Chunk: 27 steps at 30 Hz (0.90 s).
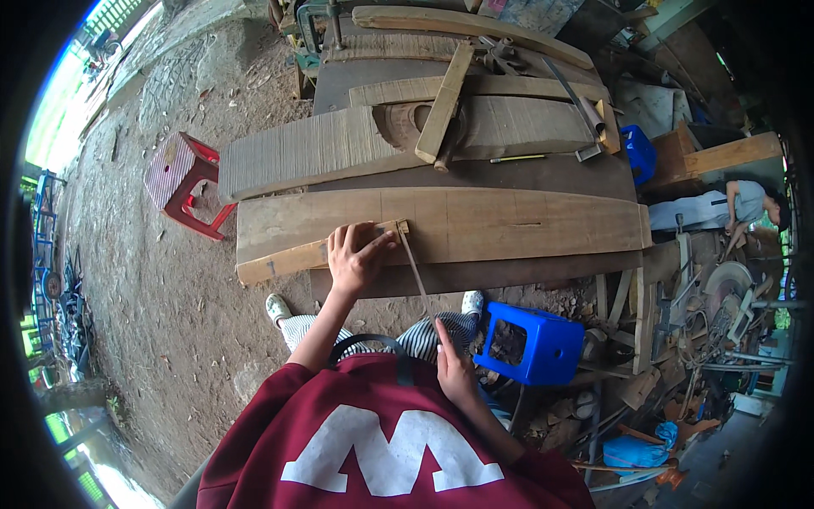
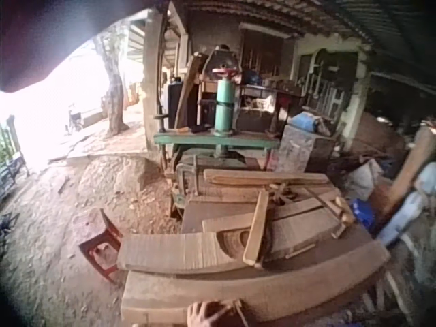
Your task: The person marks lines on a piece of wood and then cuts notches into the wooden piece using a hand saw blade.
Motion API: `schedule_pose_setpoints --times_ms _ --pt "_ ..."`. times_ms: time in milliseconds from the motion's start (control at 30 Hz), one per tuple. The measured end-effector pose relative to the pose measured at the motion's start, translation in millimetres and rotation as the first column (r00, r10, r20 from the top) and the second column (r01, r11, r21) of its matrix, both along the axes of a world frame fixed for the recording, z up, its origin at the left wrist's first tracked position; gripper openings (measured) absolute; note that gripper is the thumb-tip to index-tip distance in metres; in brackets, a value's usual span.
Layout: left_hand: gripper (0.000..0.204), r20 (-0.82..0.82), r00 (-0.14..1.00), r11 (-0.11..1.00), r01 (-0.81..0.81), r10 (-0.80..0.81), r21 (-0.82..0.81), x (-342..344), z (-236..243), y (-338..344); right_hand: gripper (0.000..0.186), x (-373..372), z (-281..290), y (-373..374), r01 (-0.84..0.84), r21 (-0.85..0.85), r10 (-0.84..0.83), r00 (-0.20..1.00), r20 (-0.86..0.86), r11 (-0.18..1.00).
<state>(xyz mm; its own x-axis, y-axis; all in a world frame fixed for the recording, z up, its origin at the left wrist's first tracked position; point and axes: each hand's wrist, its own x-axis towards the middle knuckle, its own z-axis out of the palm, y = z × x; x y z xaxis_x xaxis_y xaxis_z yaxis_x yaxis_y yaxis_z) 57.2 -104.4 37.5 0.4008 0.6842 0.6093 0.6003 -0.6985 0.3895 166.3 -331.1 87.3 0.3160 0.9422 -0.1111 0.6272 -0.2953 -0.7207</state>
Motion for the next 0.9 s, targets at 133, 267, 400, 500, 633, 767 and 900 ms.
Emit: schedule_pose_setpoints --times_ms 133,267,400,500,633,767,900 --pt "0.025 0.011 1.0 1.0 0.018 -0.018 -0.022 1.0 1.3 -0.5 0.047 -1.6 6.4 -2.2 0.021 -0.148 -0.03 0.998 -0.061 0.989" --pt "0.027 -0.012 1.0 0.999 0.02 -0.021 -0.034 -2.2 -1.5 -1.1 0.047 -4.2 10.8 -6.4 0.049 -0.304 -0.095 0.986 -0.138 0.951" --pt "0.026 0.003 1.0 0.999 0.01 -0.009 -0.052 -1.0 1.8 -2.6 0.048 -5.4 -5.8 -23.1 0.007 -0.104 -0.01 0.999 -0.03 0.995" --pt "0.026 0.008 1.0 0.999 0.002 -0.001 -0.053 -0.7 0.3 -2.4 0.048 -6.3 -0.6 -24.4 0.035 -0.153 -0.042 0.998 -0.041 0.988" --pt "0.023 0.013 1.0 0.998 0.005 -0.004 -0.061 0.8 0.1 -1.2 0.046 -6.5 0.5 -23.2 0.022 -0.083 -0.022 1.0 0.002 0.996" --pt "0.02 0.023 1.0 0.997 0.002 -0.001 -0.073 0.3 -0.6 -0.4 0.044 -7.0 -0.7 -25.1 0.071 -0.122 -0.076 0.996 -0.037 0.99" --pt "0.02 0.027 1.0 0.997 0.002 0.0 -0.079 0.8 2.0 -1.5 0.043 -8.9 -1.9 -25.8 0.093 -0.103 -0.105 0.988 -0.11 0.99"
